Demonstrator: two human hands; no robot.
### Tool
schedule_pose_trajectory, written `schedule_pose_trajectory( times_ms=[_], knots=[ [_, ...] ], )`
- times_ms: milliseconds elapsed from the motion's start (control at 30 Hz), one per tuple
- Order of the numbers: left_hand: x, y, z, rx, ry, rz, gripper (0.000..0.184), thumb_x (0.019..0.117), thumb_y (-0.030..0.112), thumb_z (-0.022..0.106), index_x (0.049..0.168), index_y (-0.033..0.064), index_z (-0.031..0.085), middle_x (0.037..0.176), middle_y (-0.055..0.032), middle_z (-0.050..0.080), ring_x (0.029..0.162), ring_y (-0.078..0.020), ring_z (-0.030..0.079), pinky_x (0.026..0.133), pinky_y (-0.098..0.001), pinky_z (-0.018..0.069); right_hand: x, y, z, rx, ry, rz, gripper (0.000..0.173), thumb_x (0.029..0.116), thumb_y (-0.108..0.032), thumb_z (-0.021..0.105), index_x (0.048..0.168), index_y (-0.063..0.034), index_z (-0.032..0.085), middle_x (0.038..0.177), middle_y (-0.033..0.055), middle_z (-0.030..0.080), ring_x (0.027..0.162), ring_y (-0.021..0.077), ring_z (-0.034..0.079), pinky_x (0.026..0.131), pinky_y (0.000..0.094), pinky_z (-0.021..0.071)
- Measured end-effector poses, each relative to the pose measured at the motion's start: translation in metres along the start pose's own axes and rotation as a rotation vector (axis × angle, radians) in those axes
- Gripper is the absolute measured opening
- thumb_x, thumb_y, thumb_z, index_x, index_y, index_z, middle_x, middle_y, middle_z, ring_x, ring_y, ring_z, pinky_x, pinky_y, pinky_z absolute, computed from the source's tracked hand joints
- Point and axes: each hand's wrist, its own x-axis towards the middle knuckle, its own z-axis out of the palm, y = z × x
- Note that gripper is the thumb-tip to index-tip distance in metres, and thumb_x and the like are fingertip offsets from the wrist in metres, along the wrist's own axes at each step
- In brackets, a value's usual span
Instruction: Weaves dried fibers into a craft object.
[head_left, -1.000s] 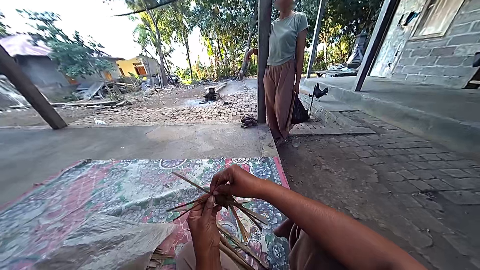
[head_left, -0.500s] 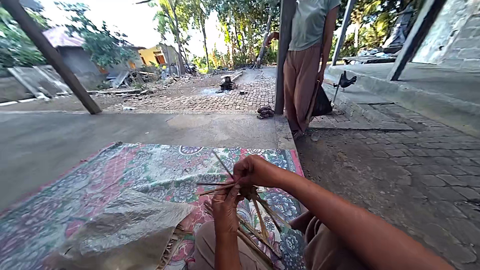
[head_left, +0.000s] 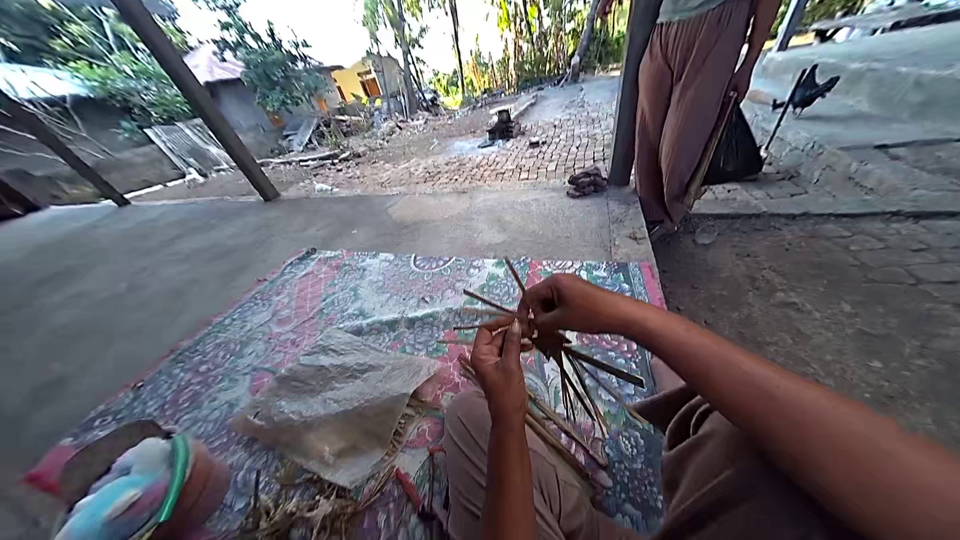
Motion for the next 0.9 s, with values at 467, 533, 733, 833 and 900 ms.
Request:
schedule_pose_trajectory(
  times_ms=[467,533,733,833,900],
  knots=[
    [0.013,0.009,-0.024,-0.212,-0.114,-0.16,0.023,0.1072,0.011,0.047,0.11,0.0045,0.068,0.091,-0.0096,0.074,0.068,-0.0117,0.071,0.059,-0.024,0.0593,0.0,-0.012,-0.003,0.296,-0.173,-0.127,0.005,0.0947,-0.002,0.069,0.092,0.0016,0.072,0.073,0.0041,0.066,0.064,0.0059,0.06,0.062,0.0212,0.05],
    [0.012,0.007,-0.021,-0.269,-0.105,-0.149,0.021,0.1063,0.014,0.051,0.111,0.0082,0.071,0.085,-0.0068,0.073,0.063,-0.0083,0.068,0.054,-0.0209,0.0555,0.002,-0.021,-0.009,0.27,-0.232,-0.129,0.007,0.0963,-0.003,0.068,0.091,0.0014,0.071,0.077,0.0021,0.066,0.067,0.0032,0.058,0.064,0.0194,0.0482],
    [0.008,0.0,-0.005,-0.352,-0.063,-0.092,0.025,0.1055,0.009,0.047,0.112,0.0161,0.07,0.084,0.002,0.071,0.067,-0.0037,0.064,0.06,-0.02,0.0543,0.002,-0.023,0.006,0.288,-0.165,-0.183,0.009,0.0928,0.0,0.071,0.084,0.0021,0.07,0.072,0.0048,0.067,0.065,0.0073,0.063,0.065,0.0229,0.0537],
    [0.01,0.002,-0.003,-0.334,-0.082,-0.082,0.032,0.1073,0.013,0.042,0.134,0.017,0.059,0.106,-0.001,0.072,0.091,-0.0084,0.069,0.083,-0.0272,0.0583,0.002,-0.026,0.003,0.226,-0.018,-0.212,0.008,0.0902,0.0,0.074,0.084,0.0004,0.069,0.069,0.0024,0.06,0.062,0.0057,0.054,0.06,0.0222,0.0455],
    [0.011,0.001,-0.004,-0.335,-0.104,-0.026,0.031,0.1026,0.01,0.047,0.131,0.0097,0.059,0.113,-0.004,0.07,0.101,-0.0117,0.067,0.093,-0.0319,0.0555,0.004,-0.023,0.003,0.222,0.105,-0.274,0.008,0.0869,0.003,0.075,0.086,-0.0007,0.068,0.071,0.0018,0.061,0.063,0.0059,0.054,0.061,0.023,0.0461]
  ],
)
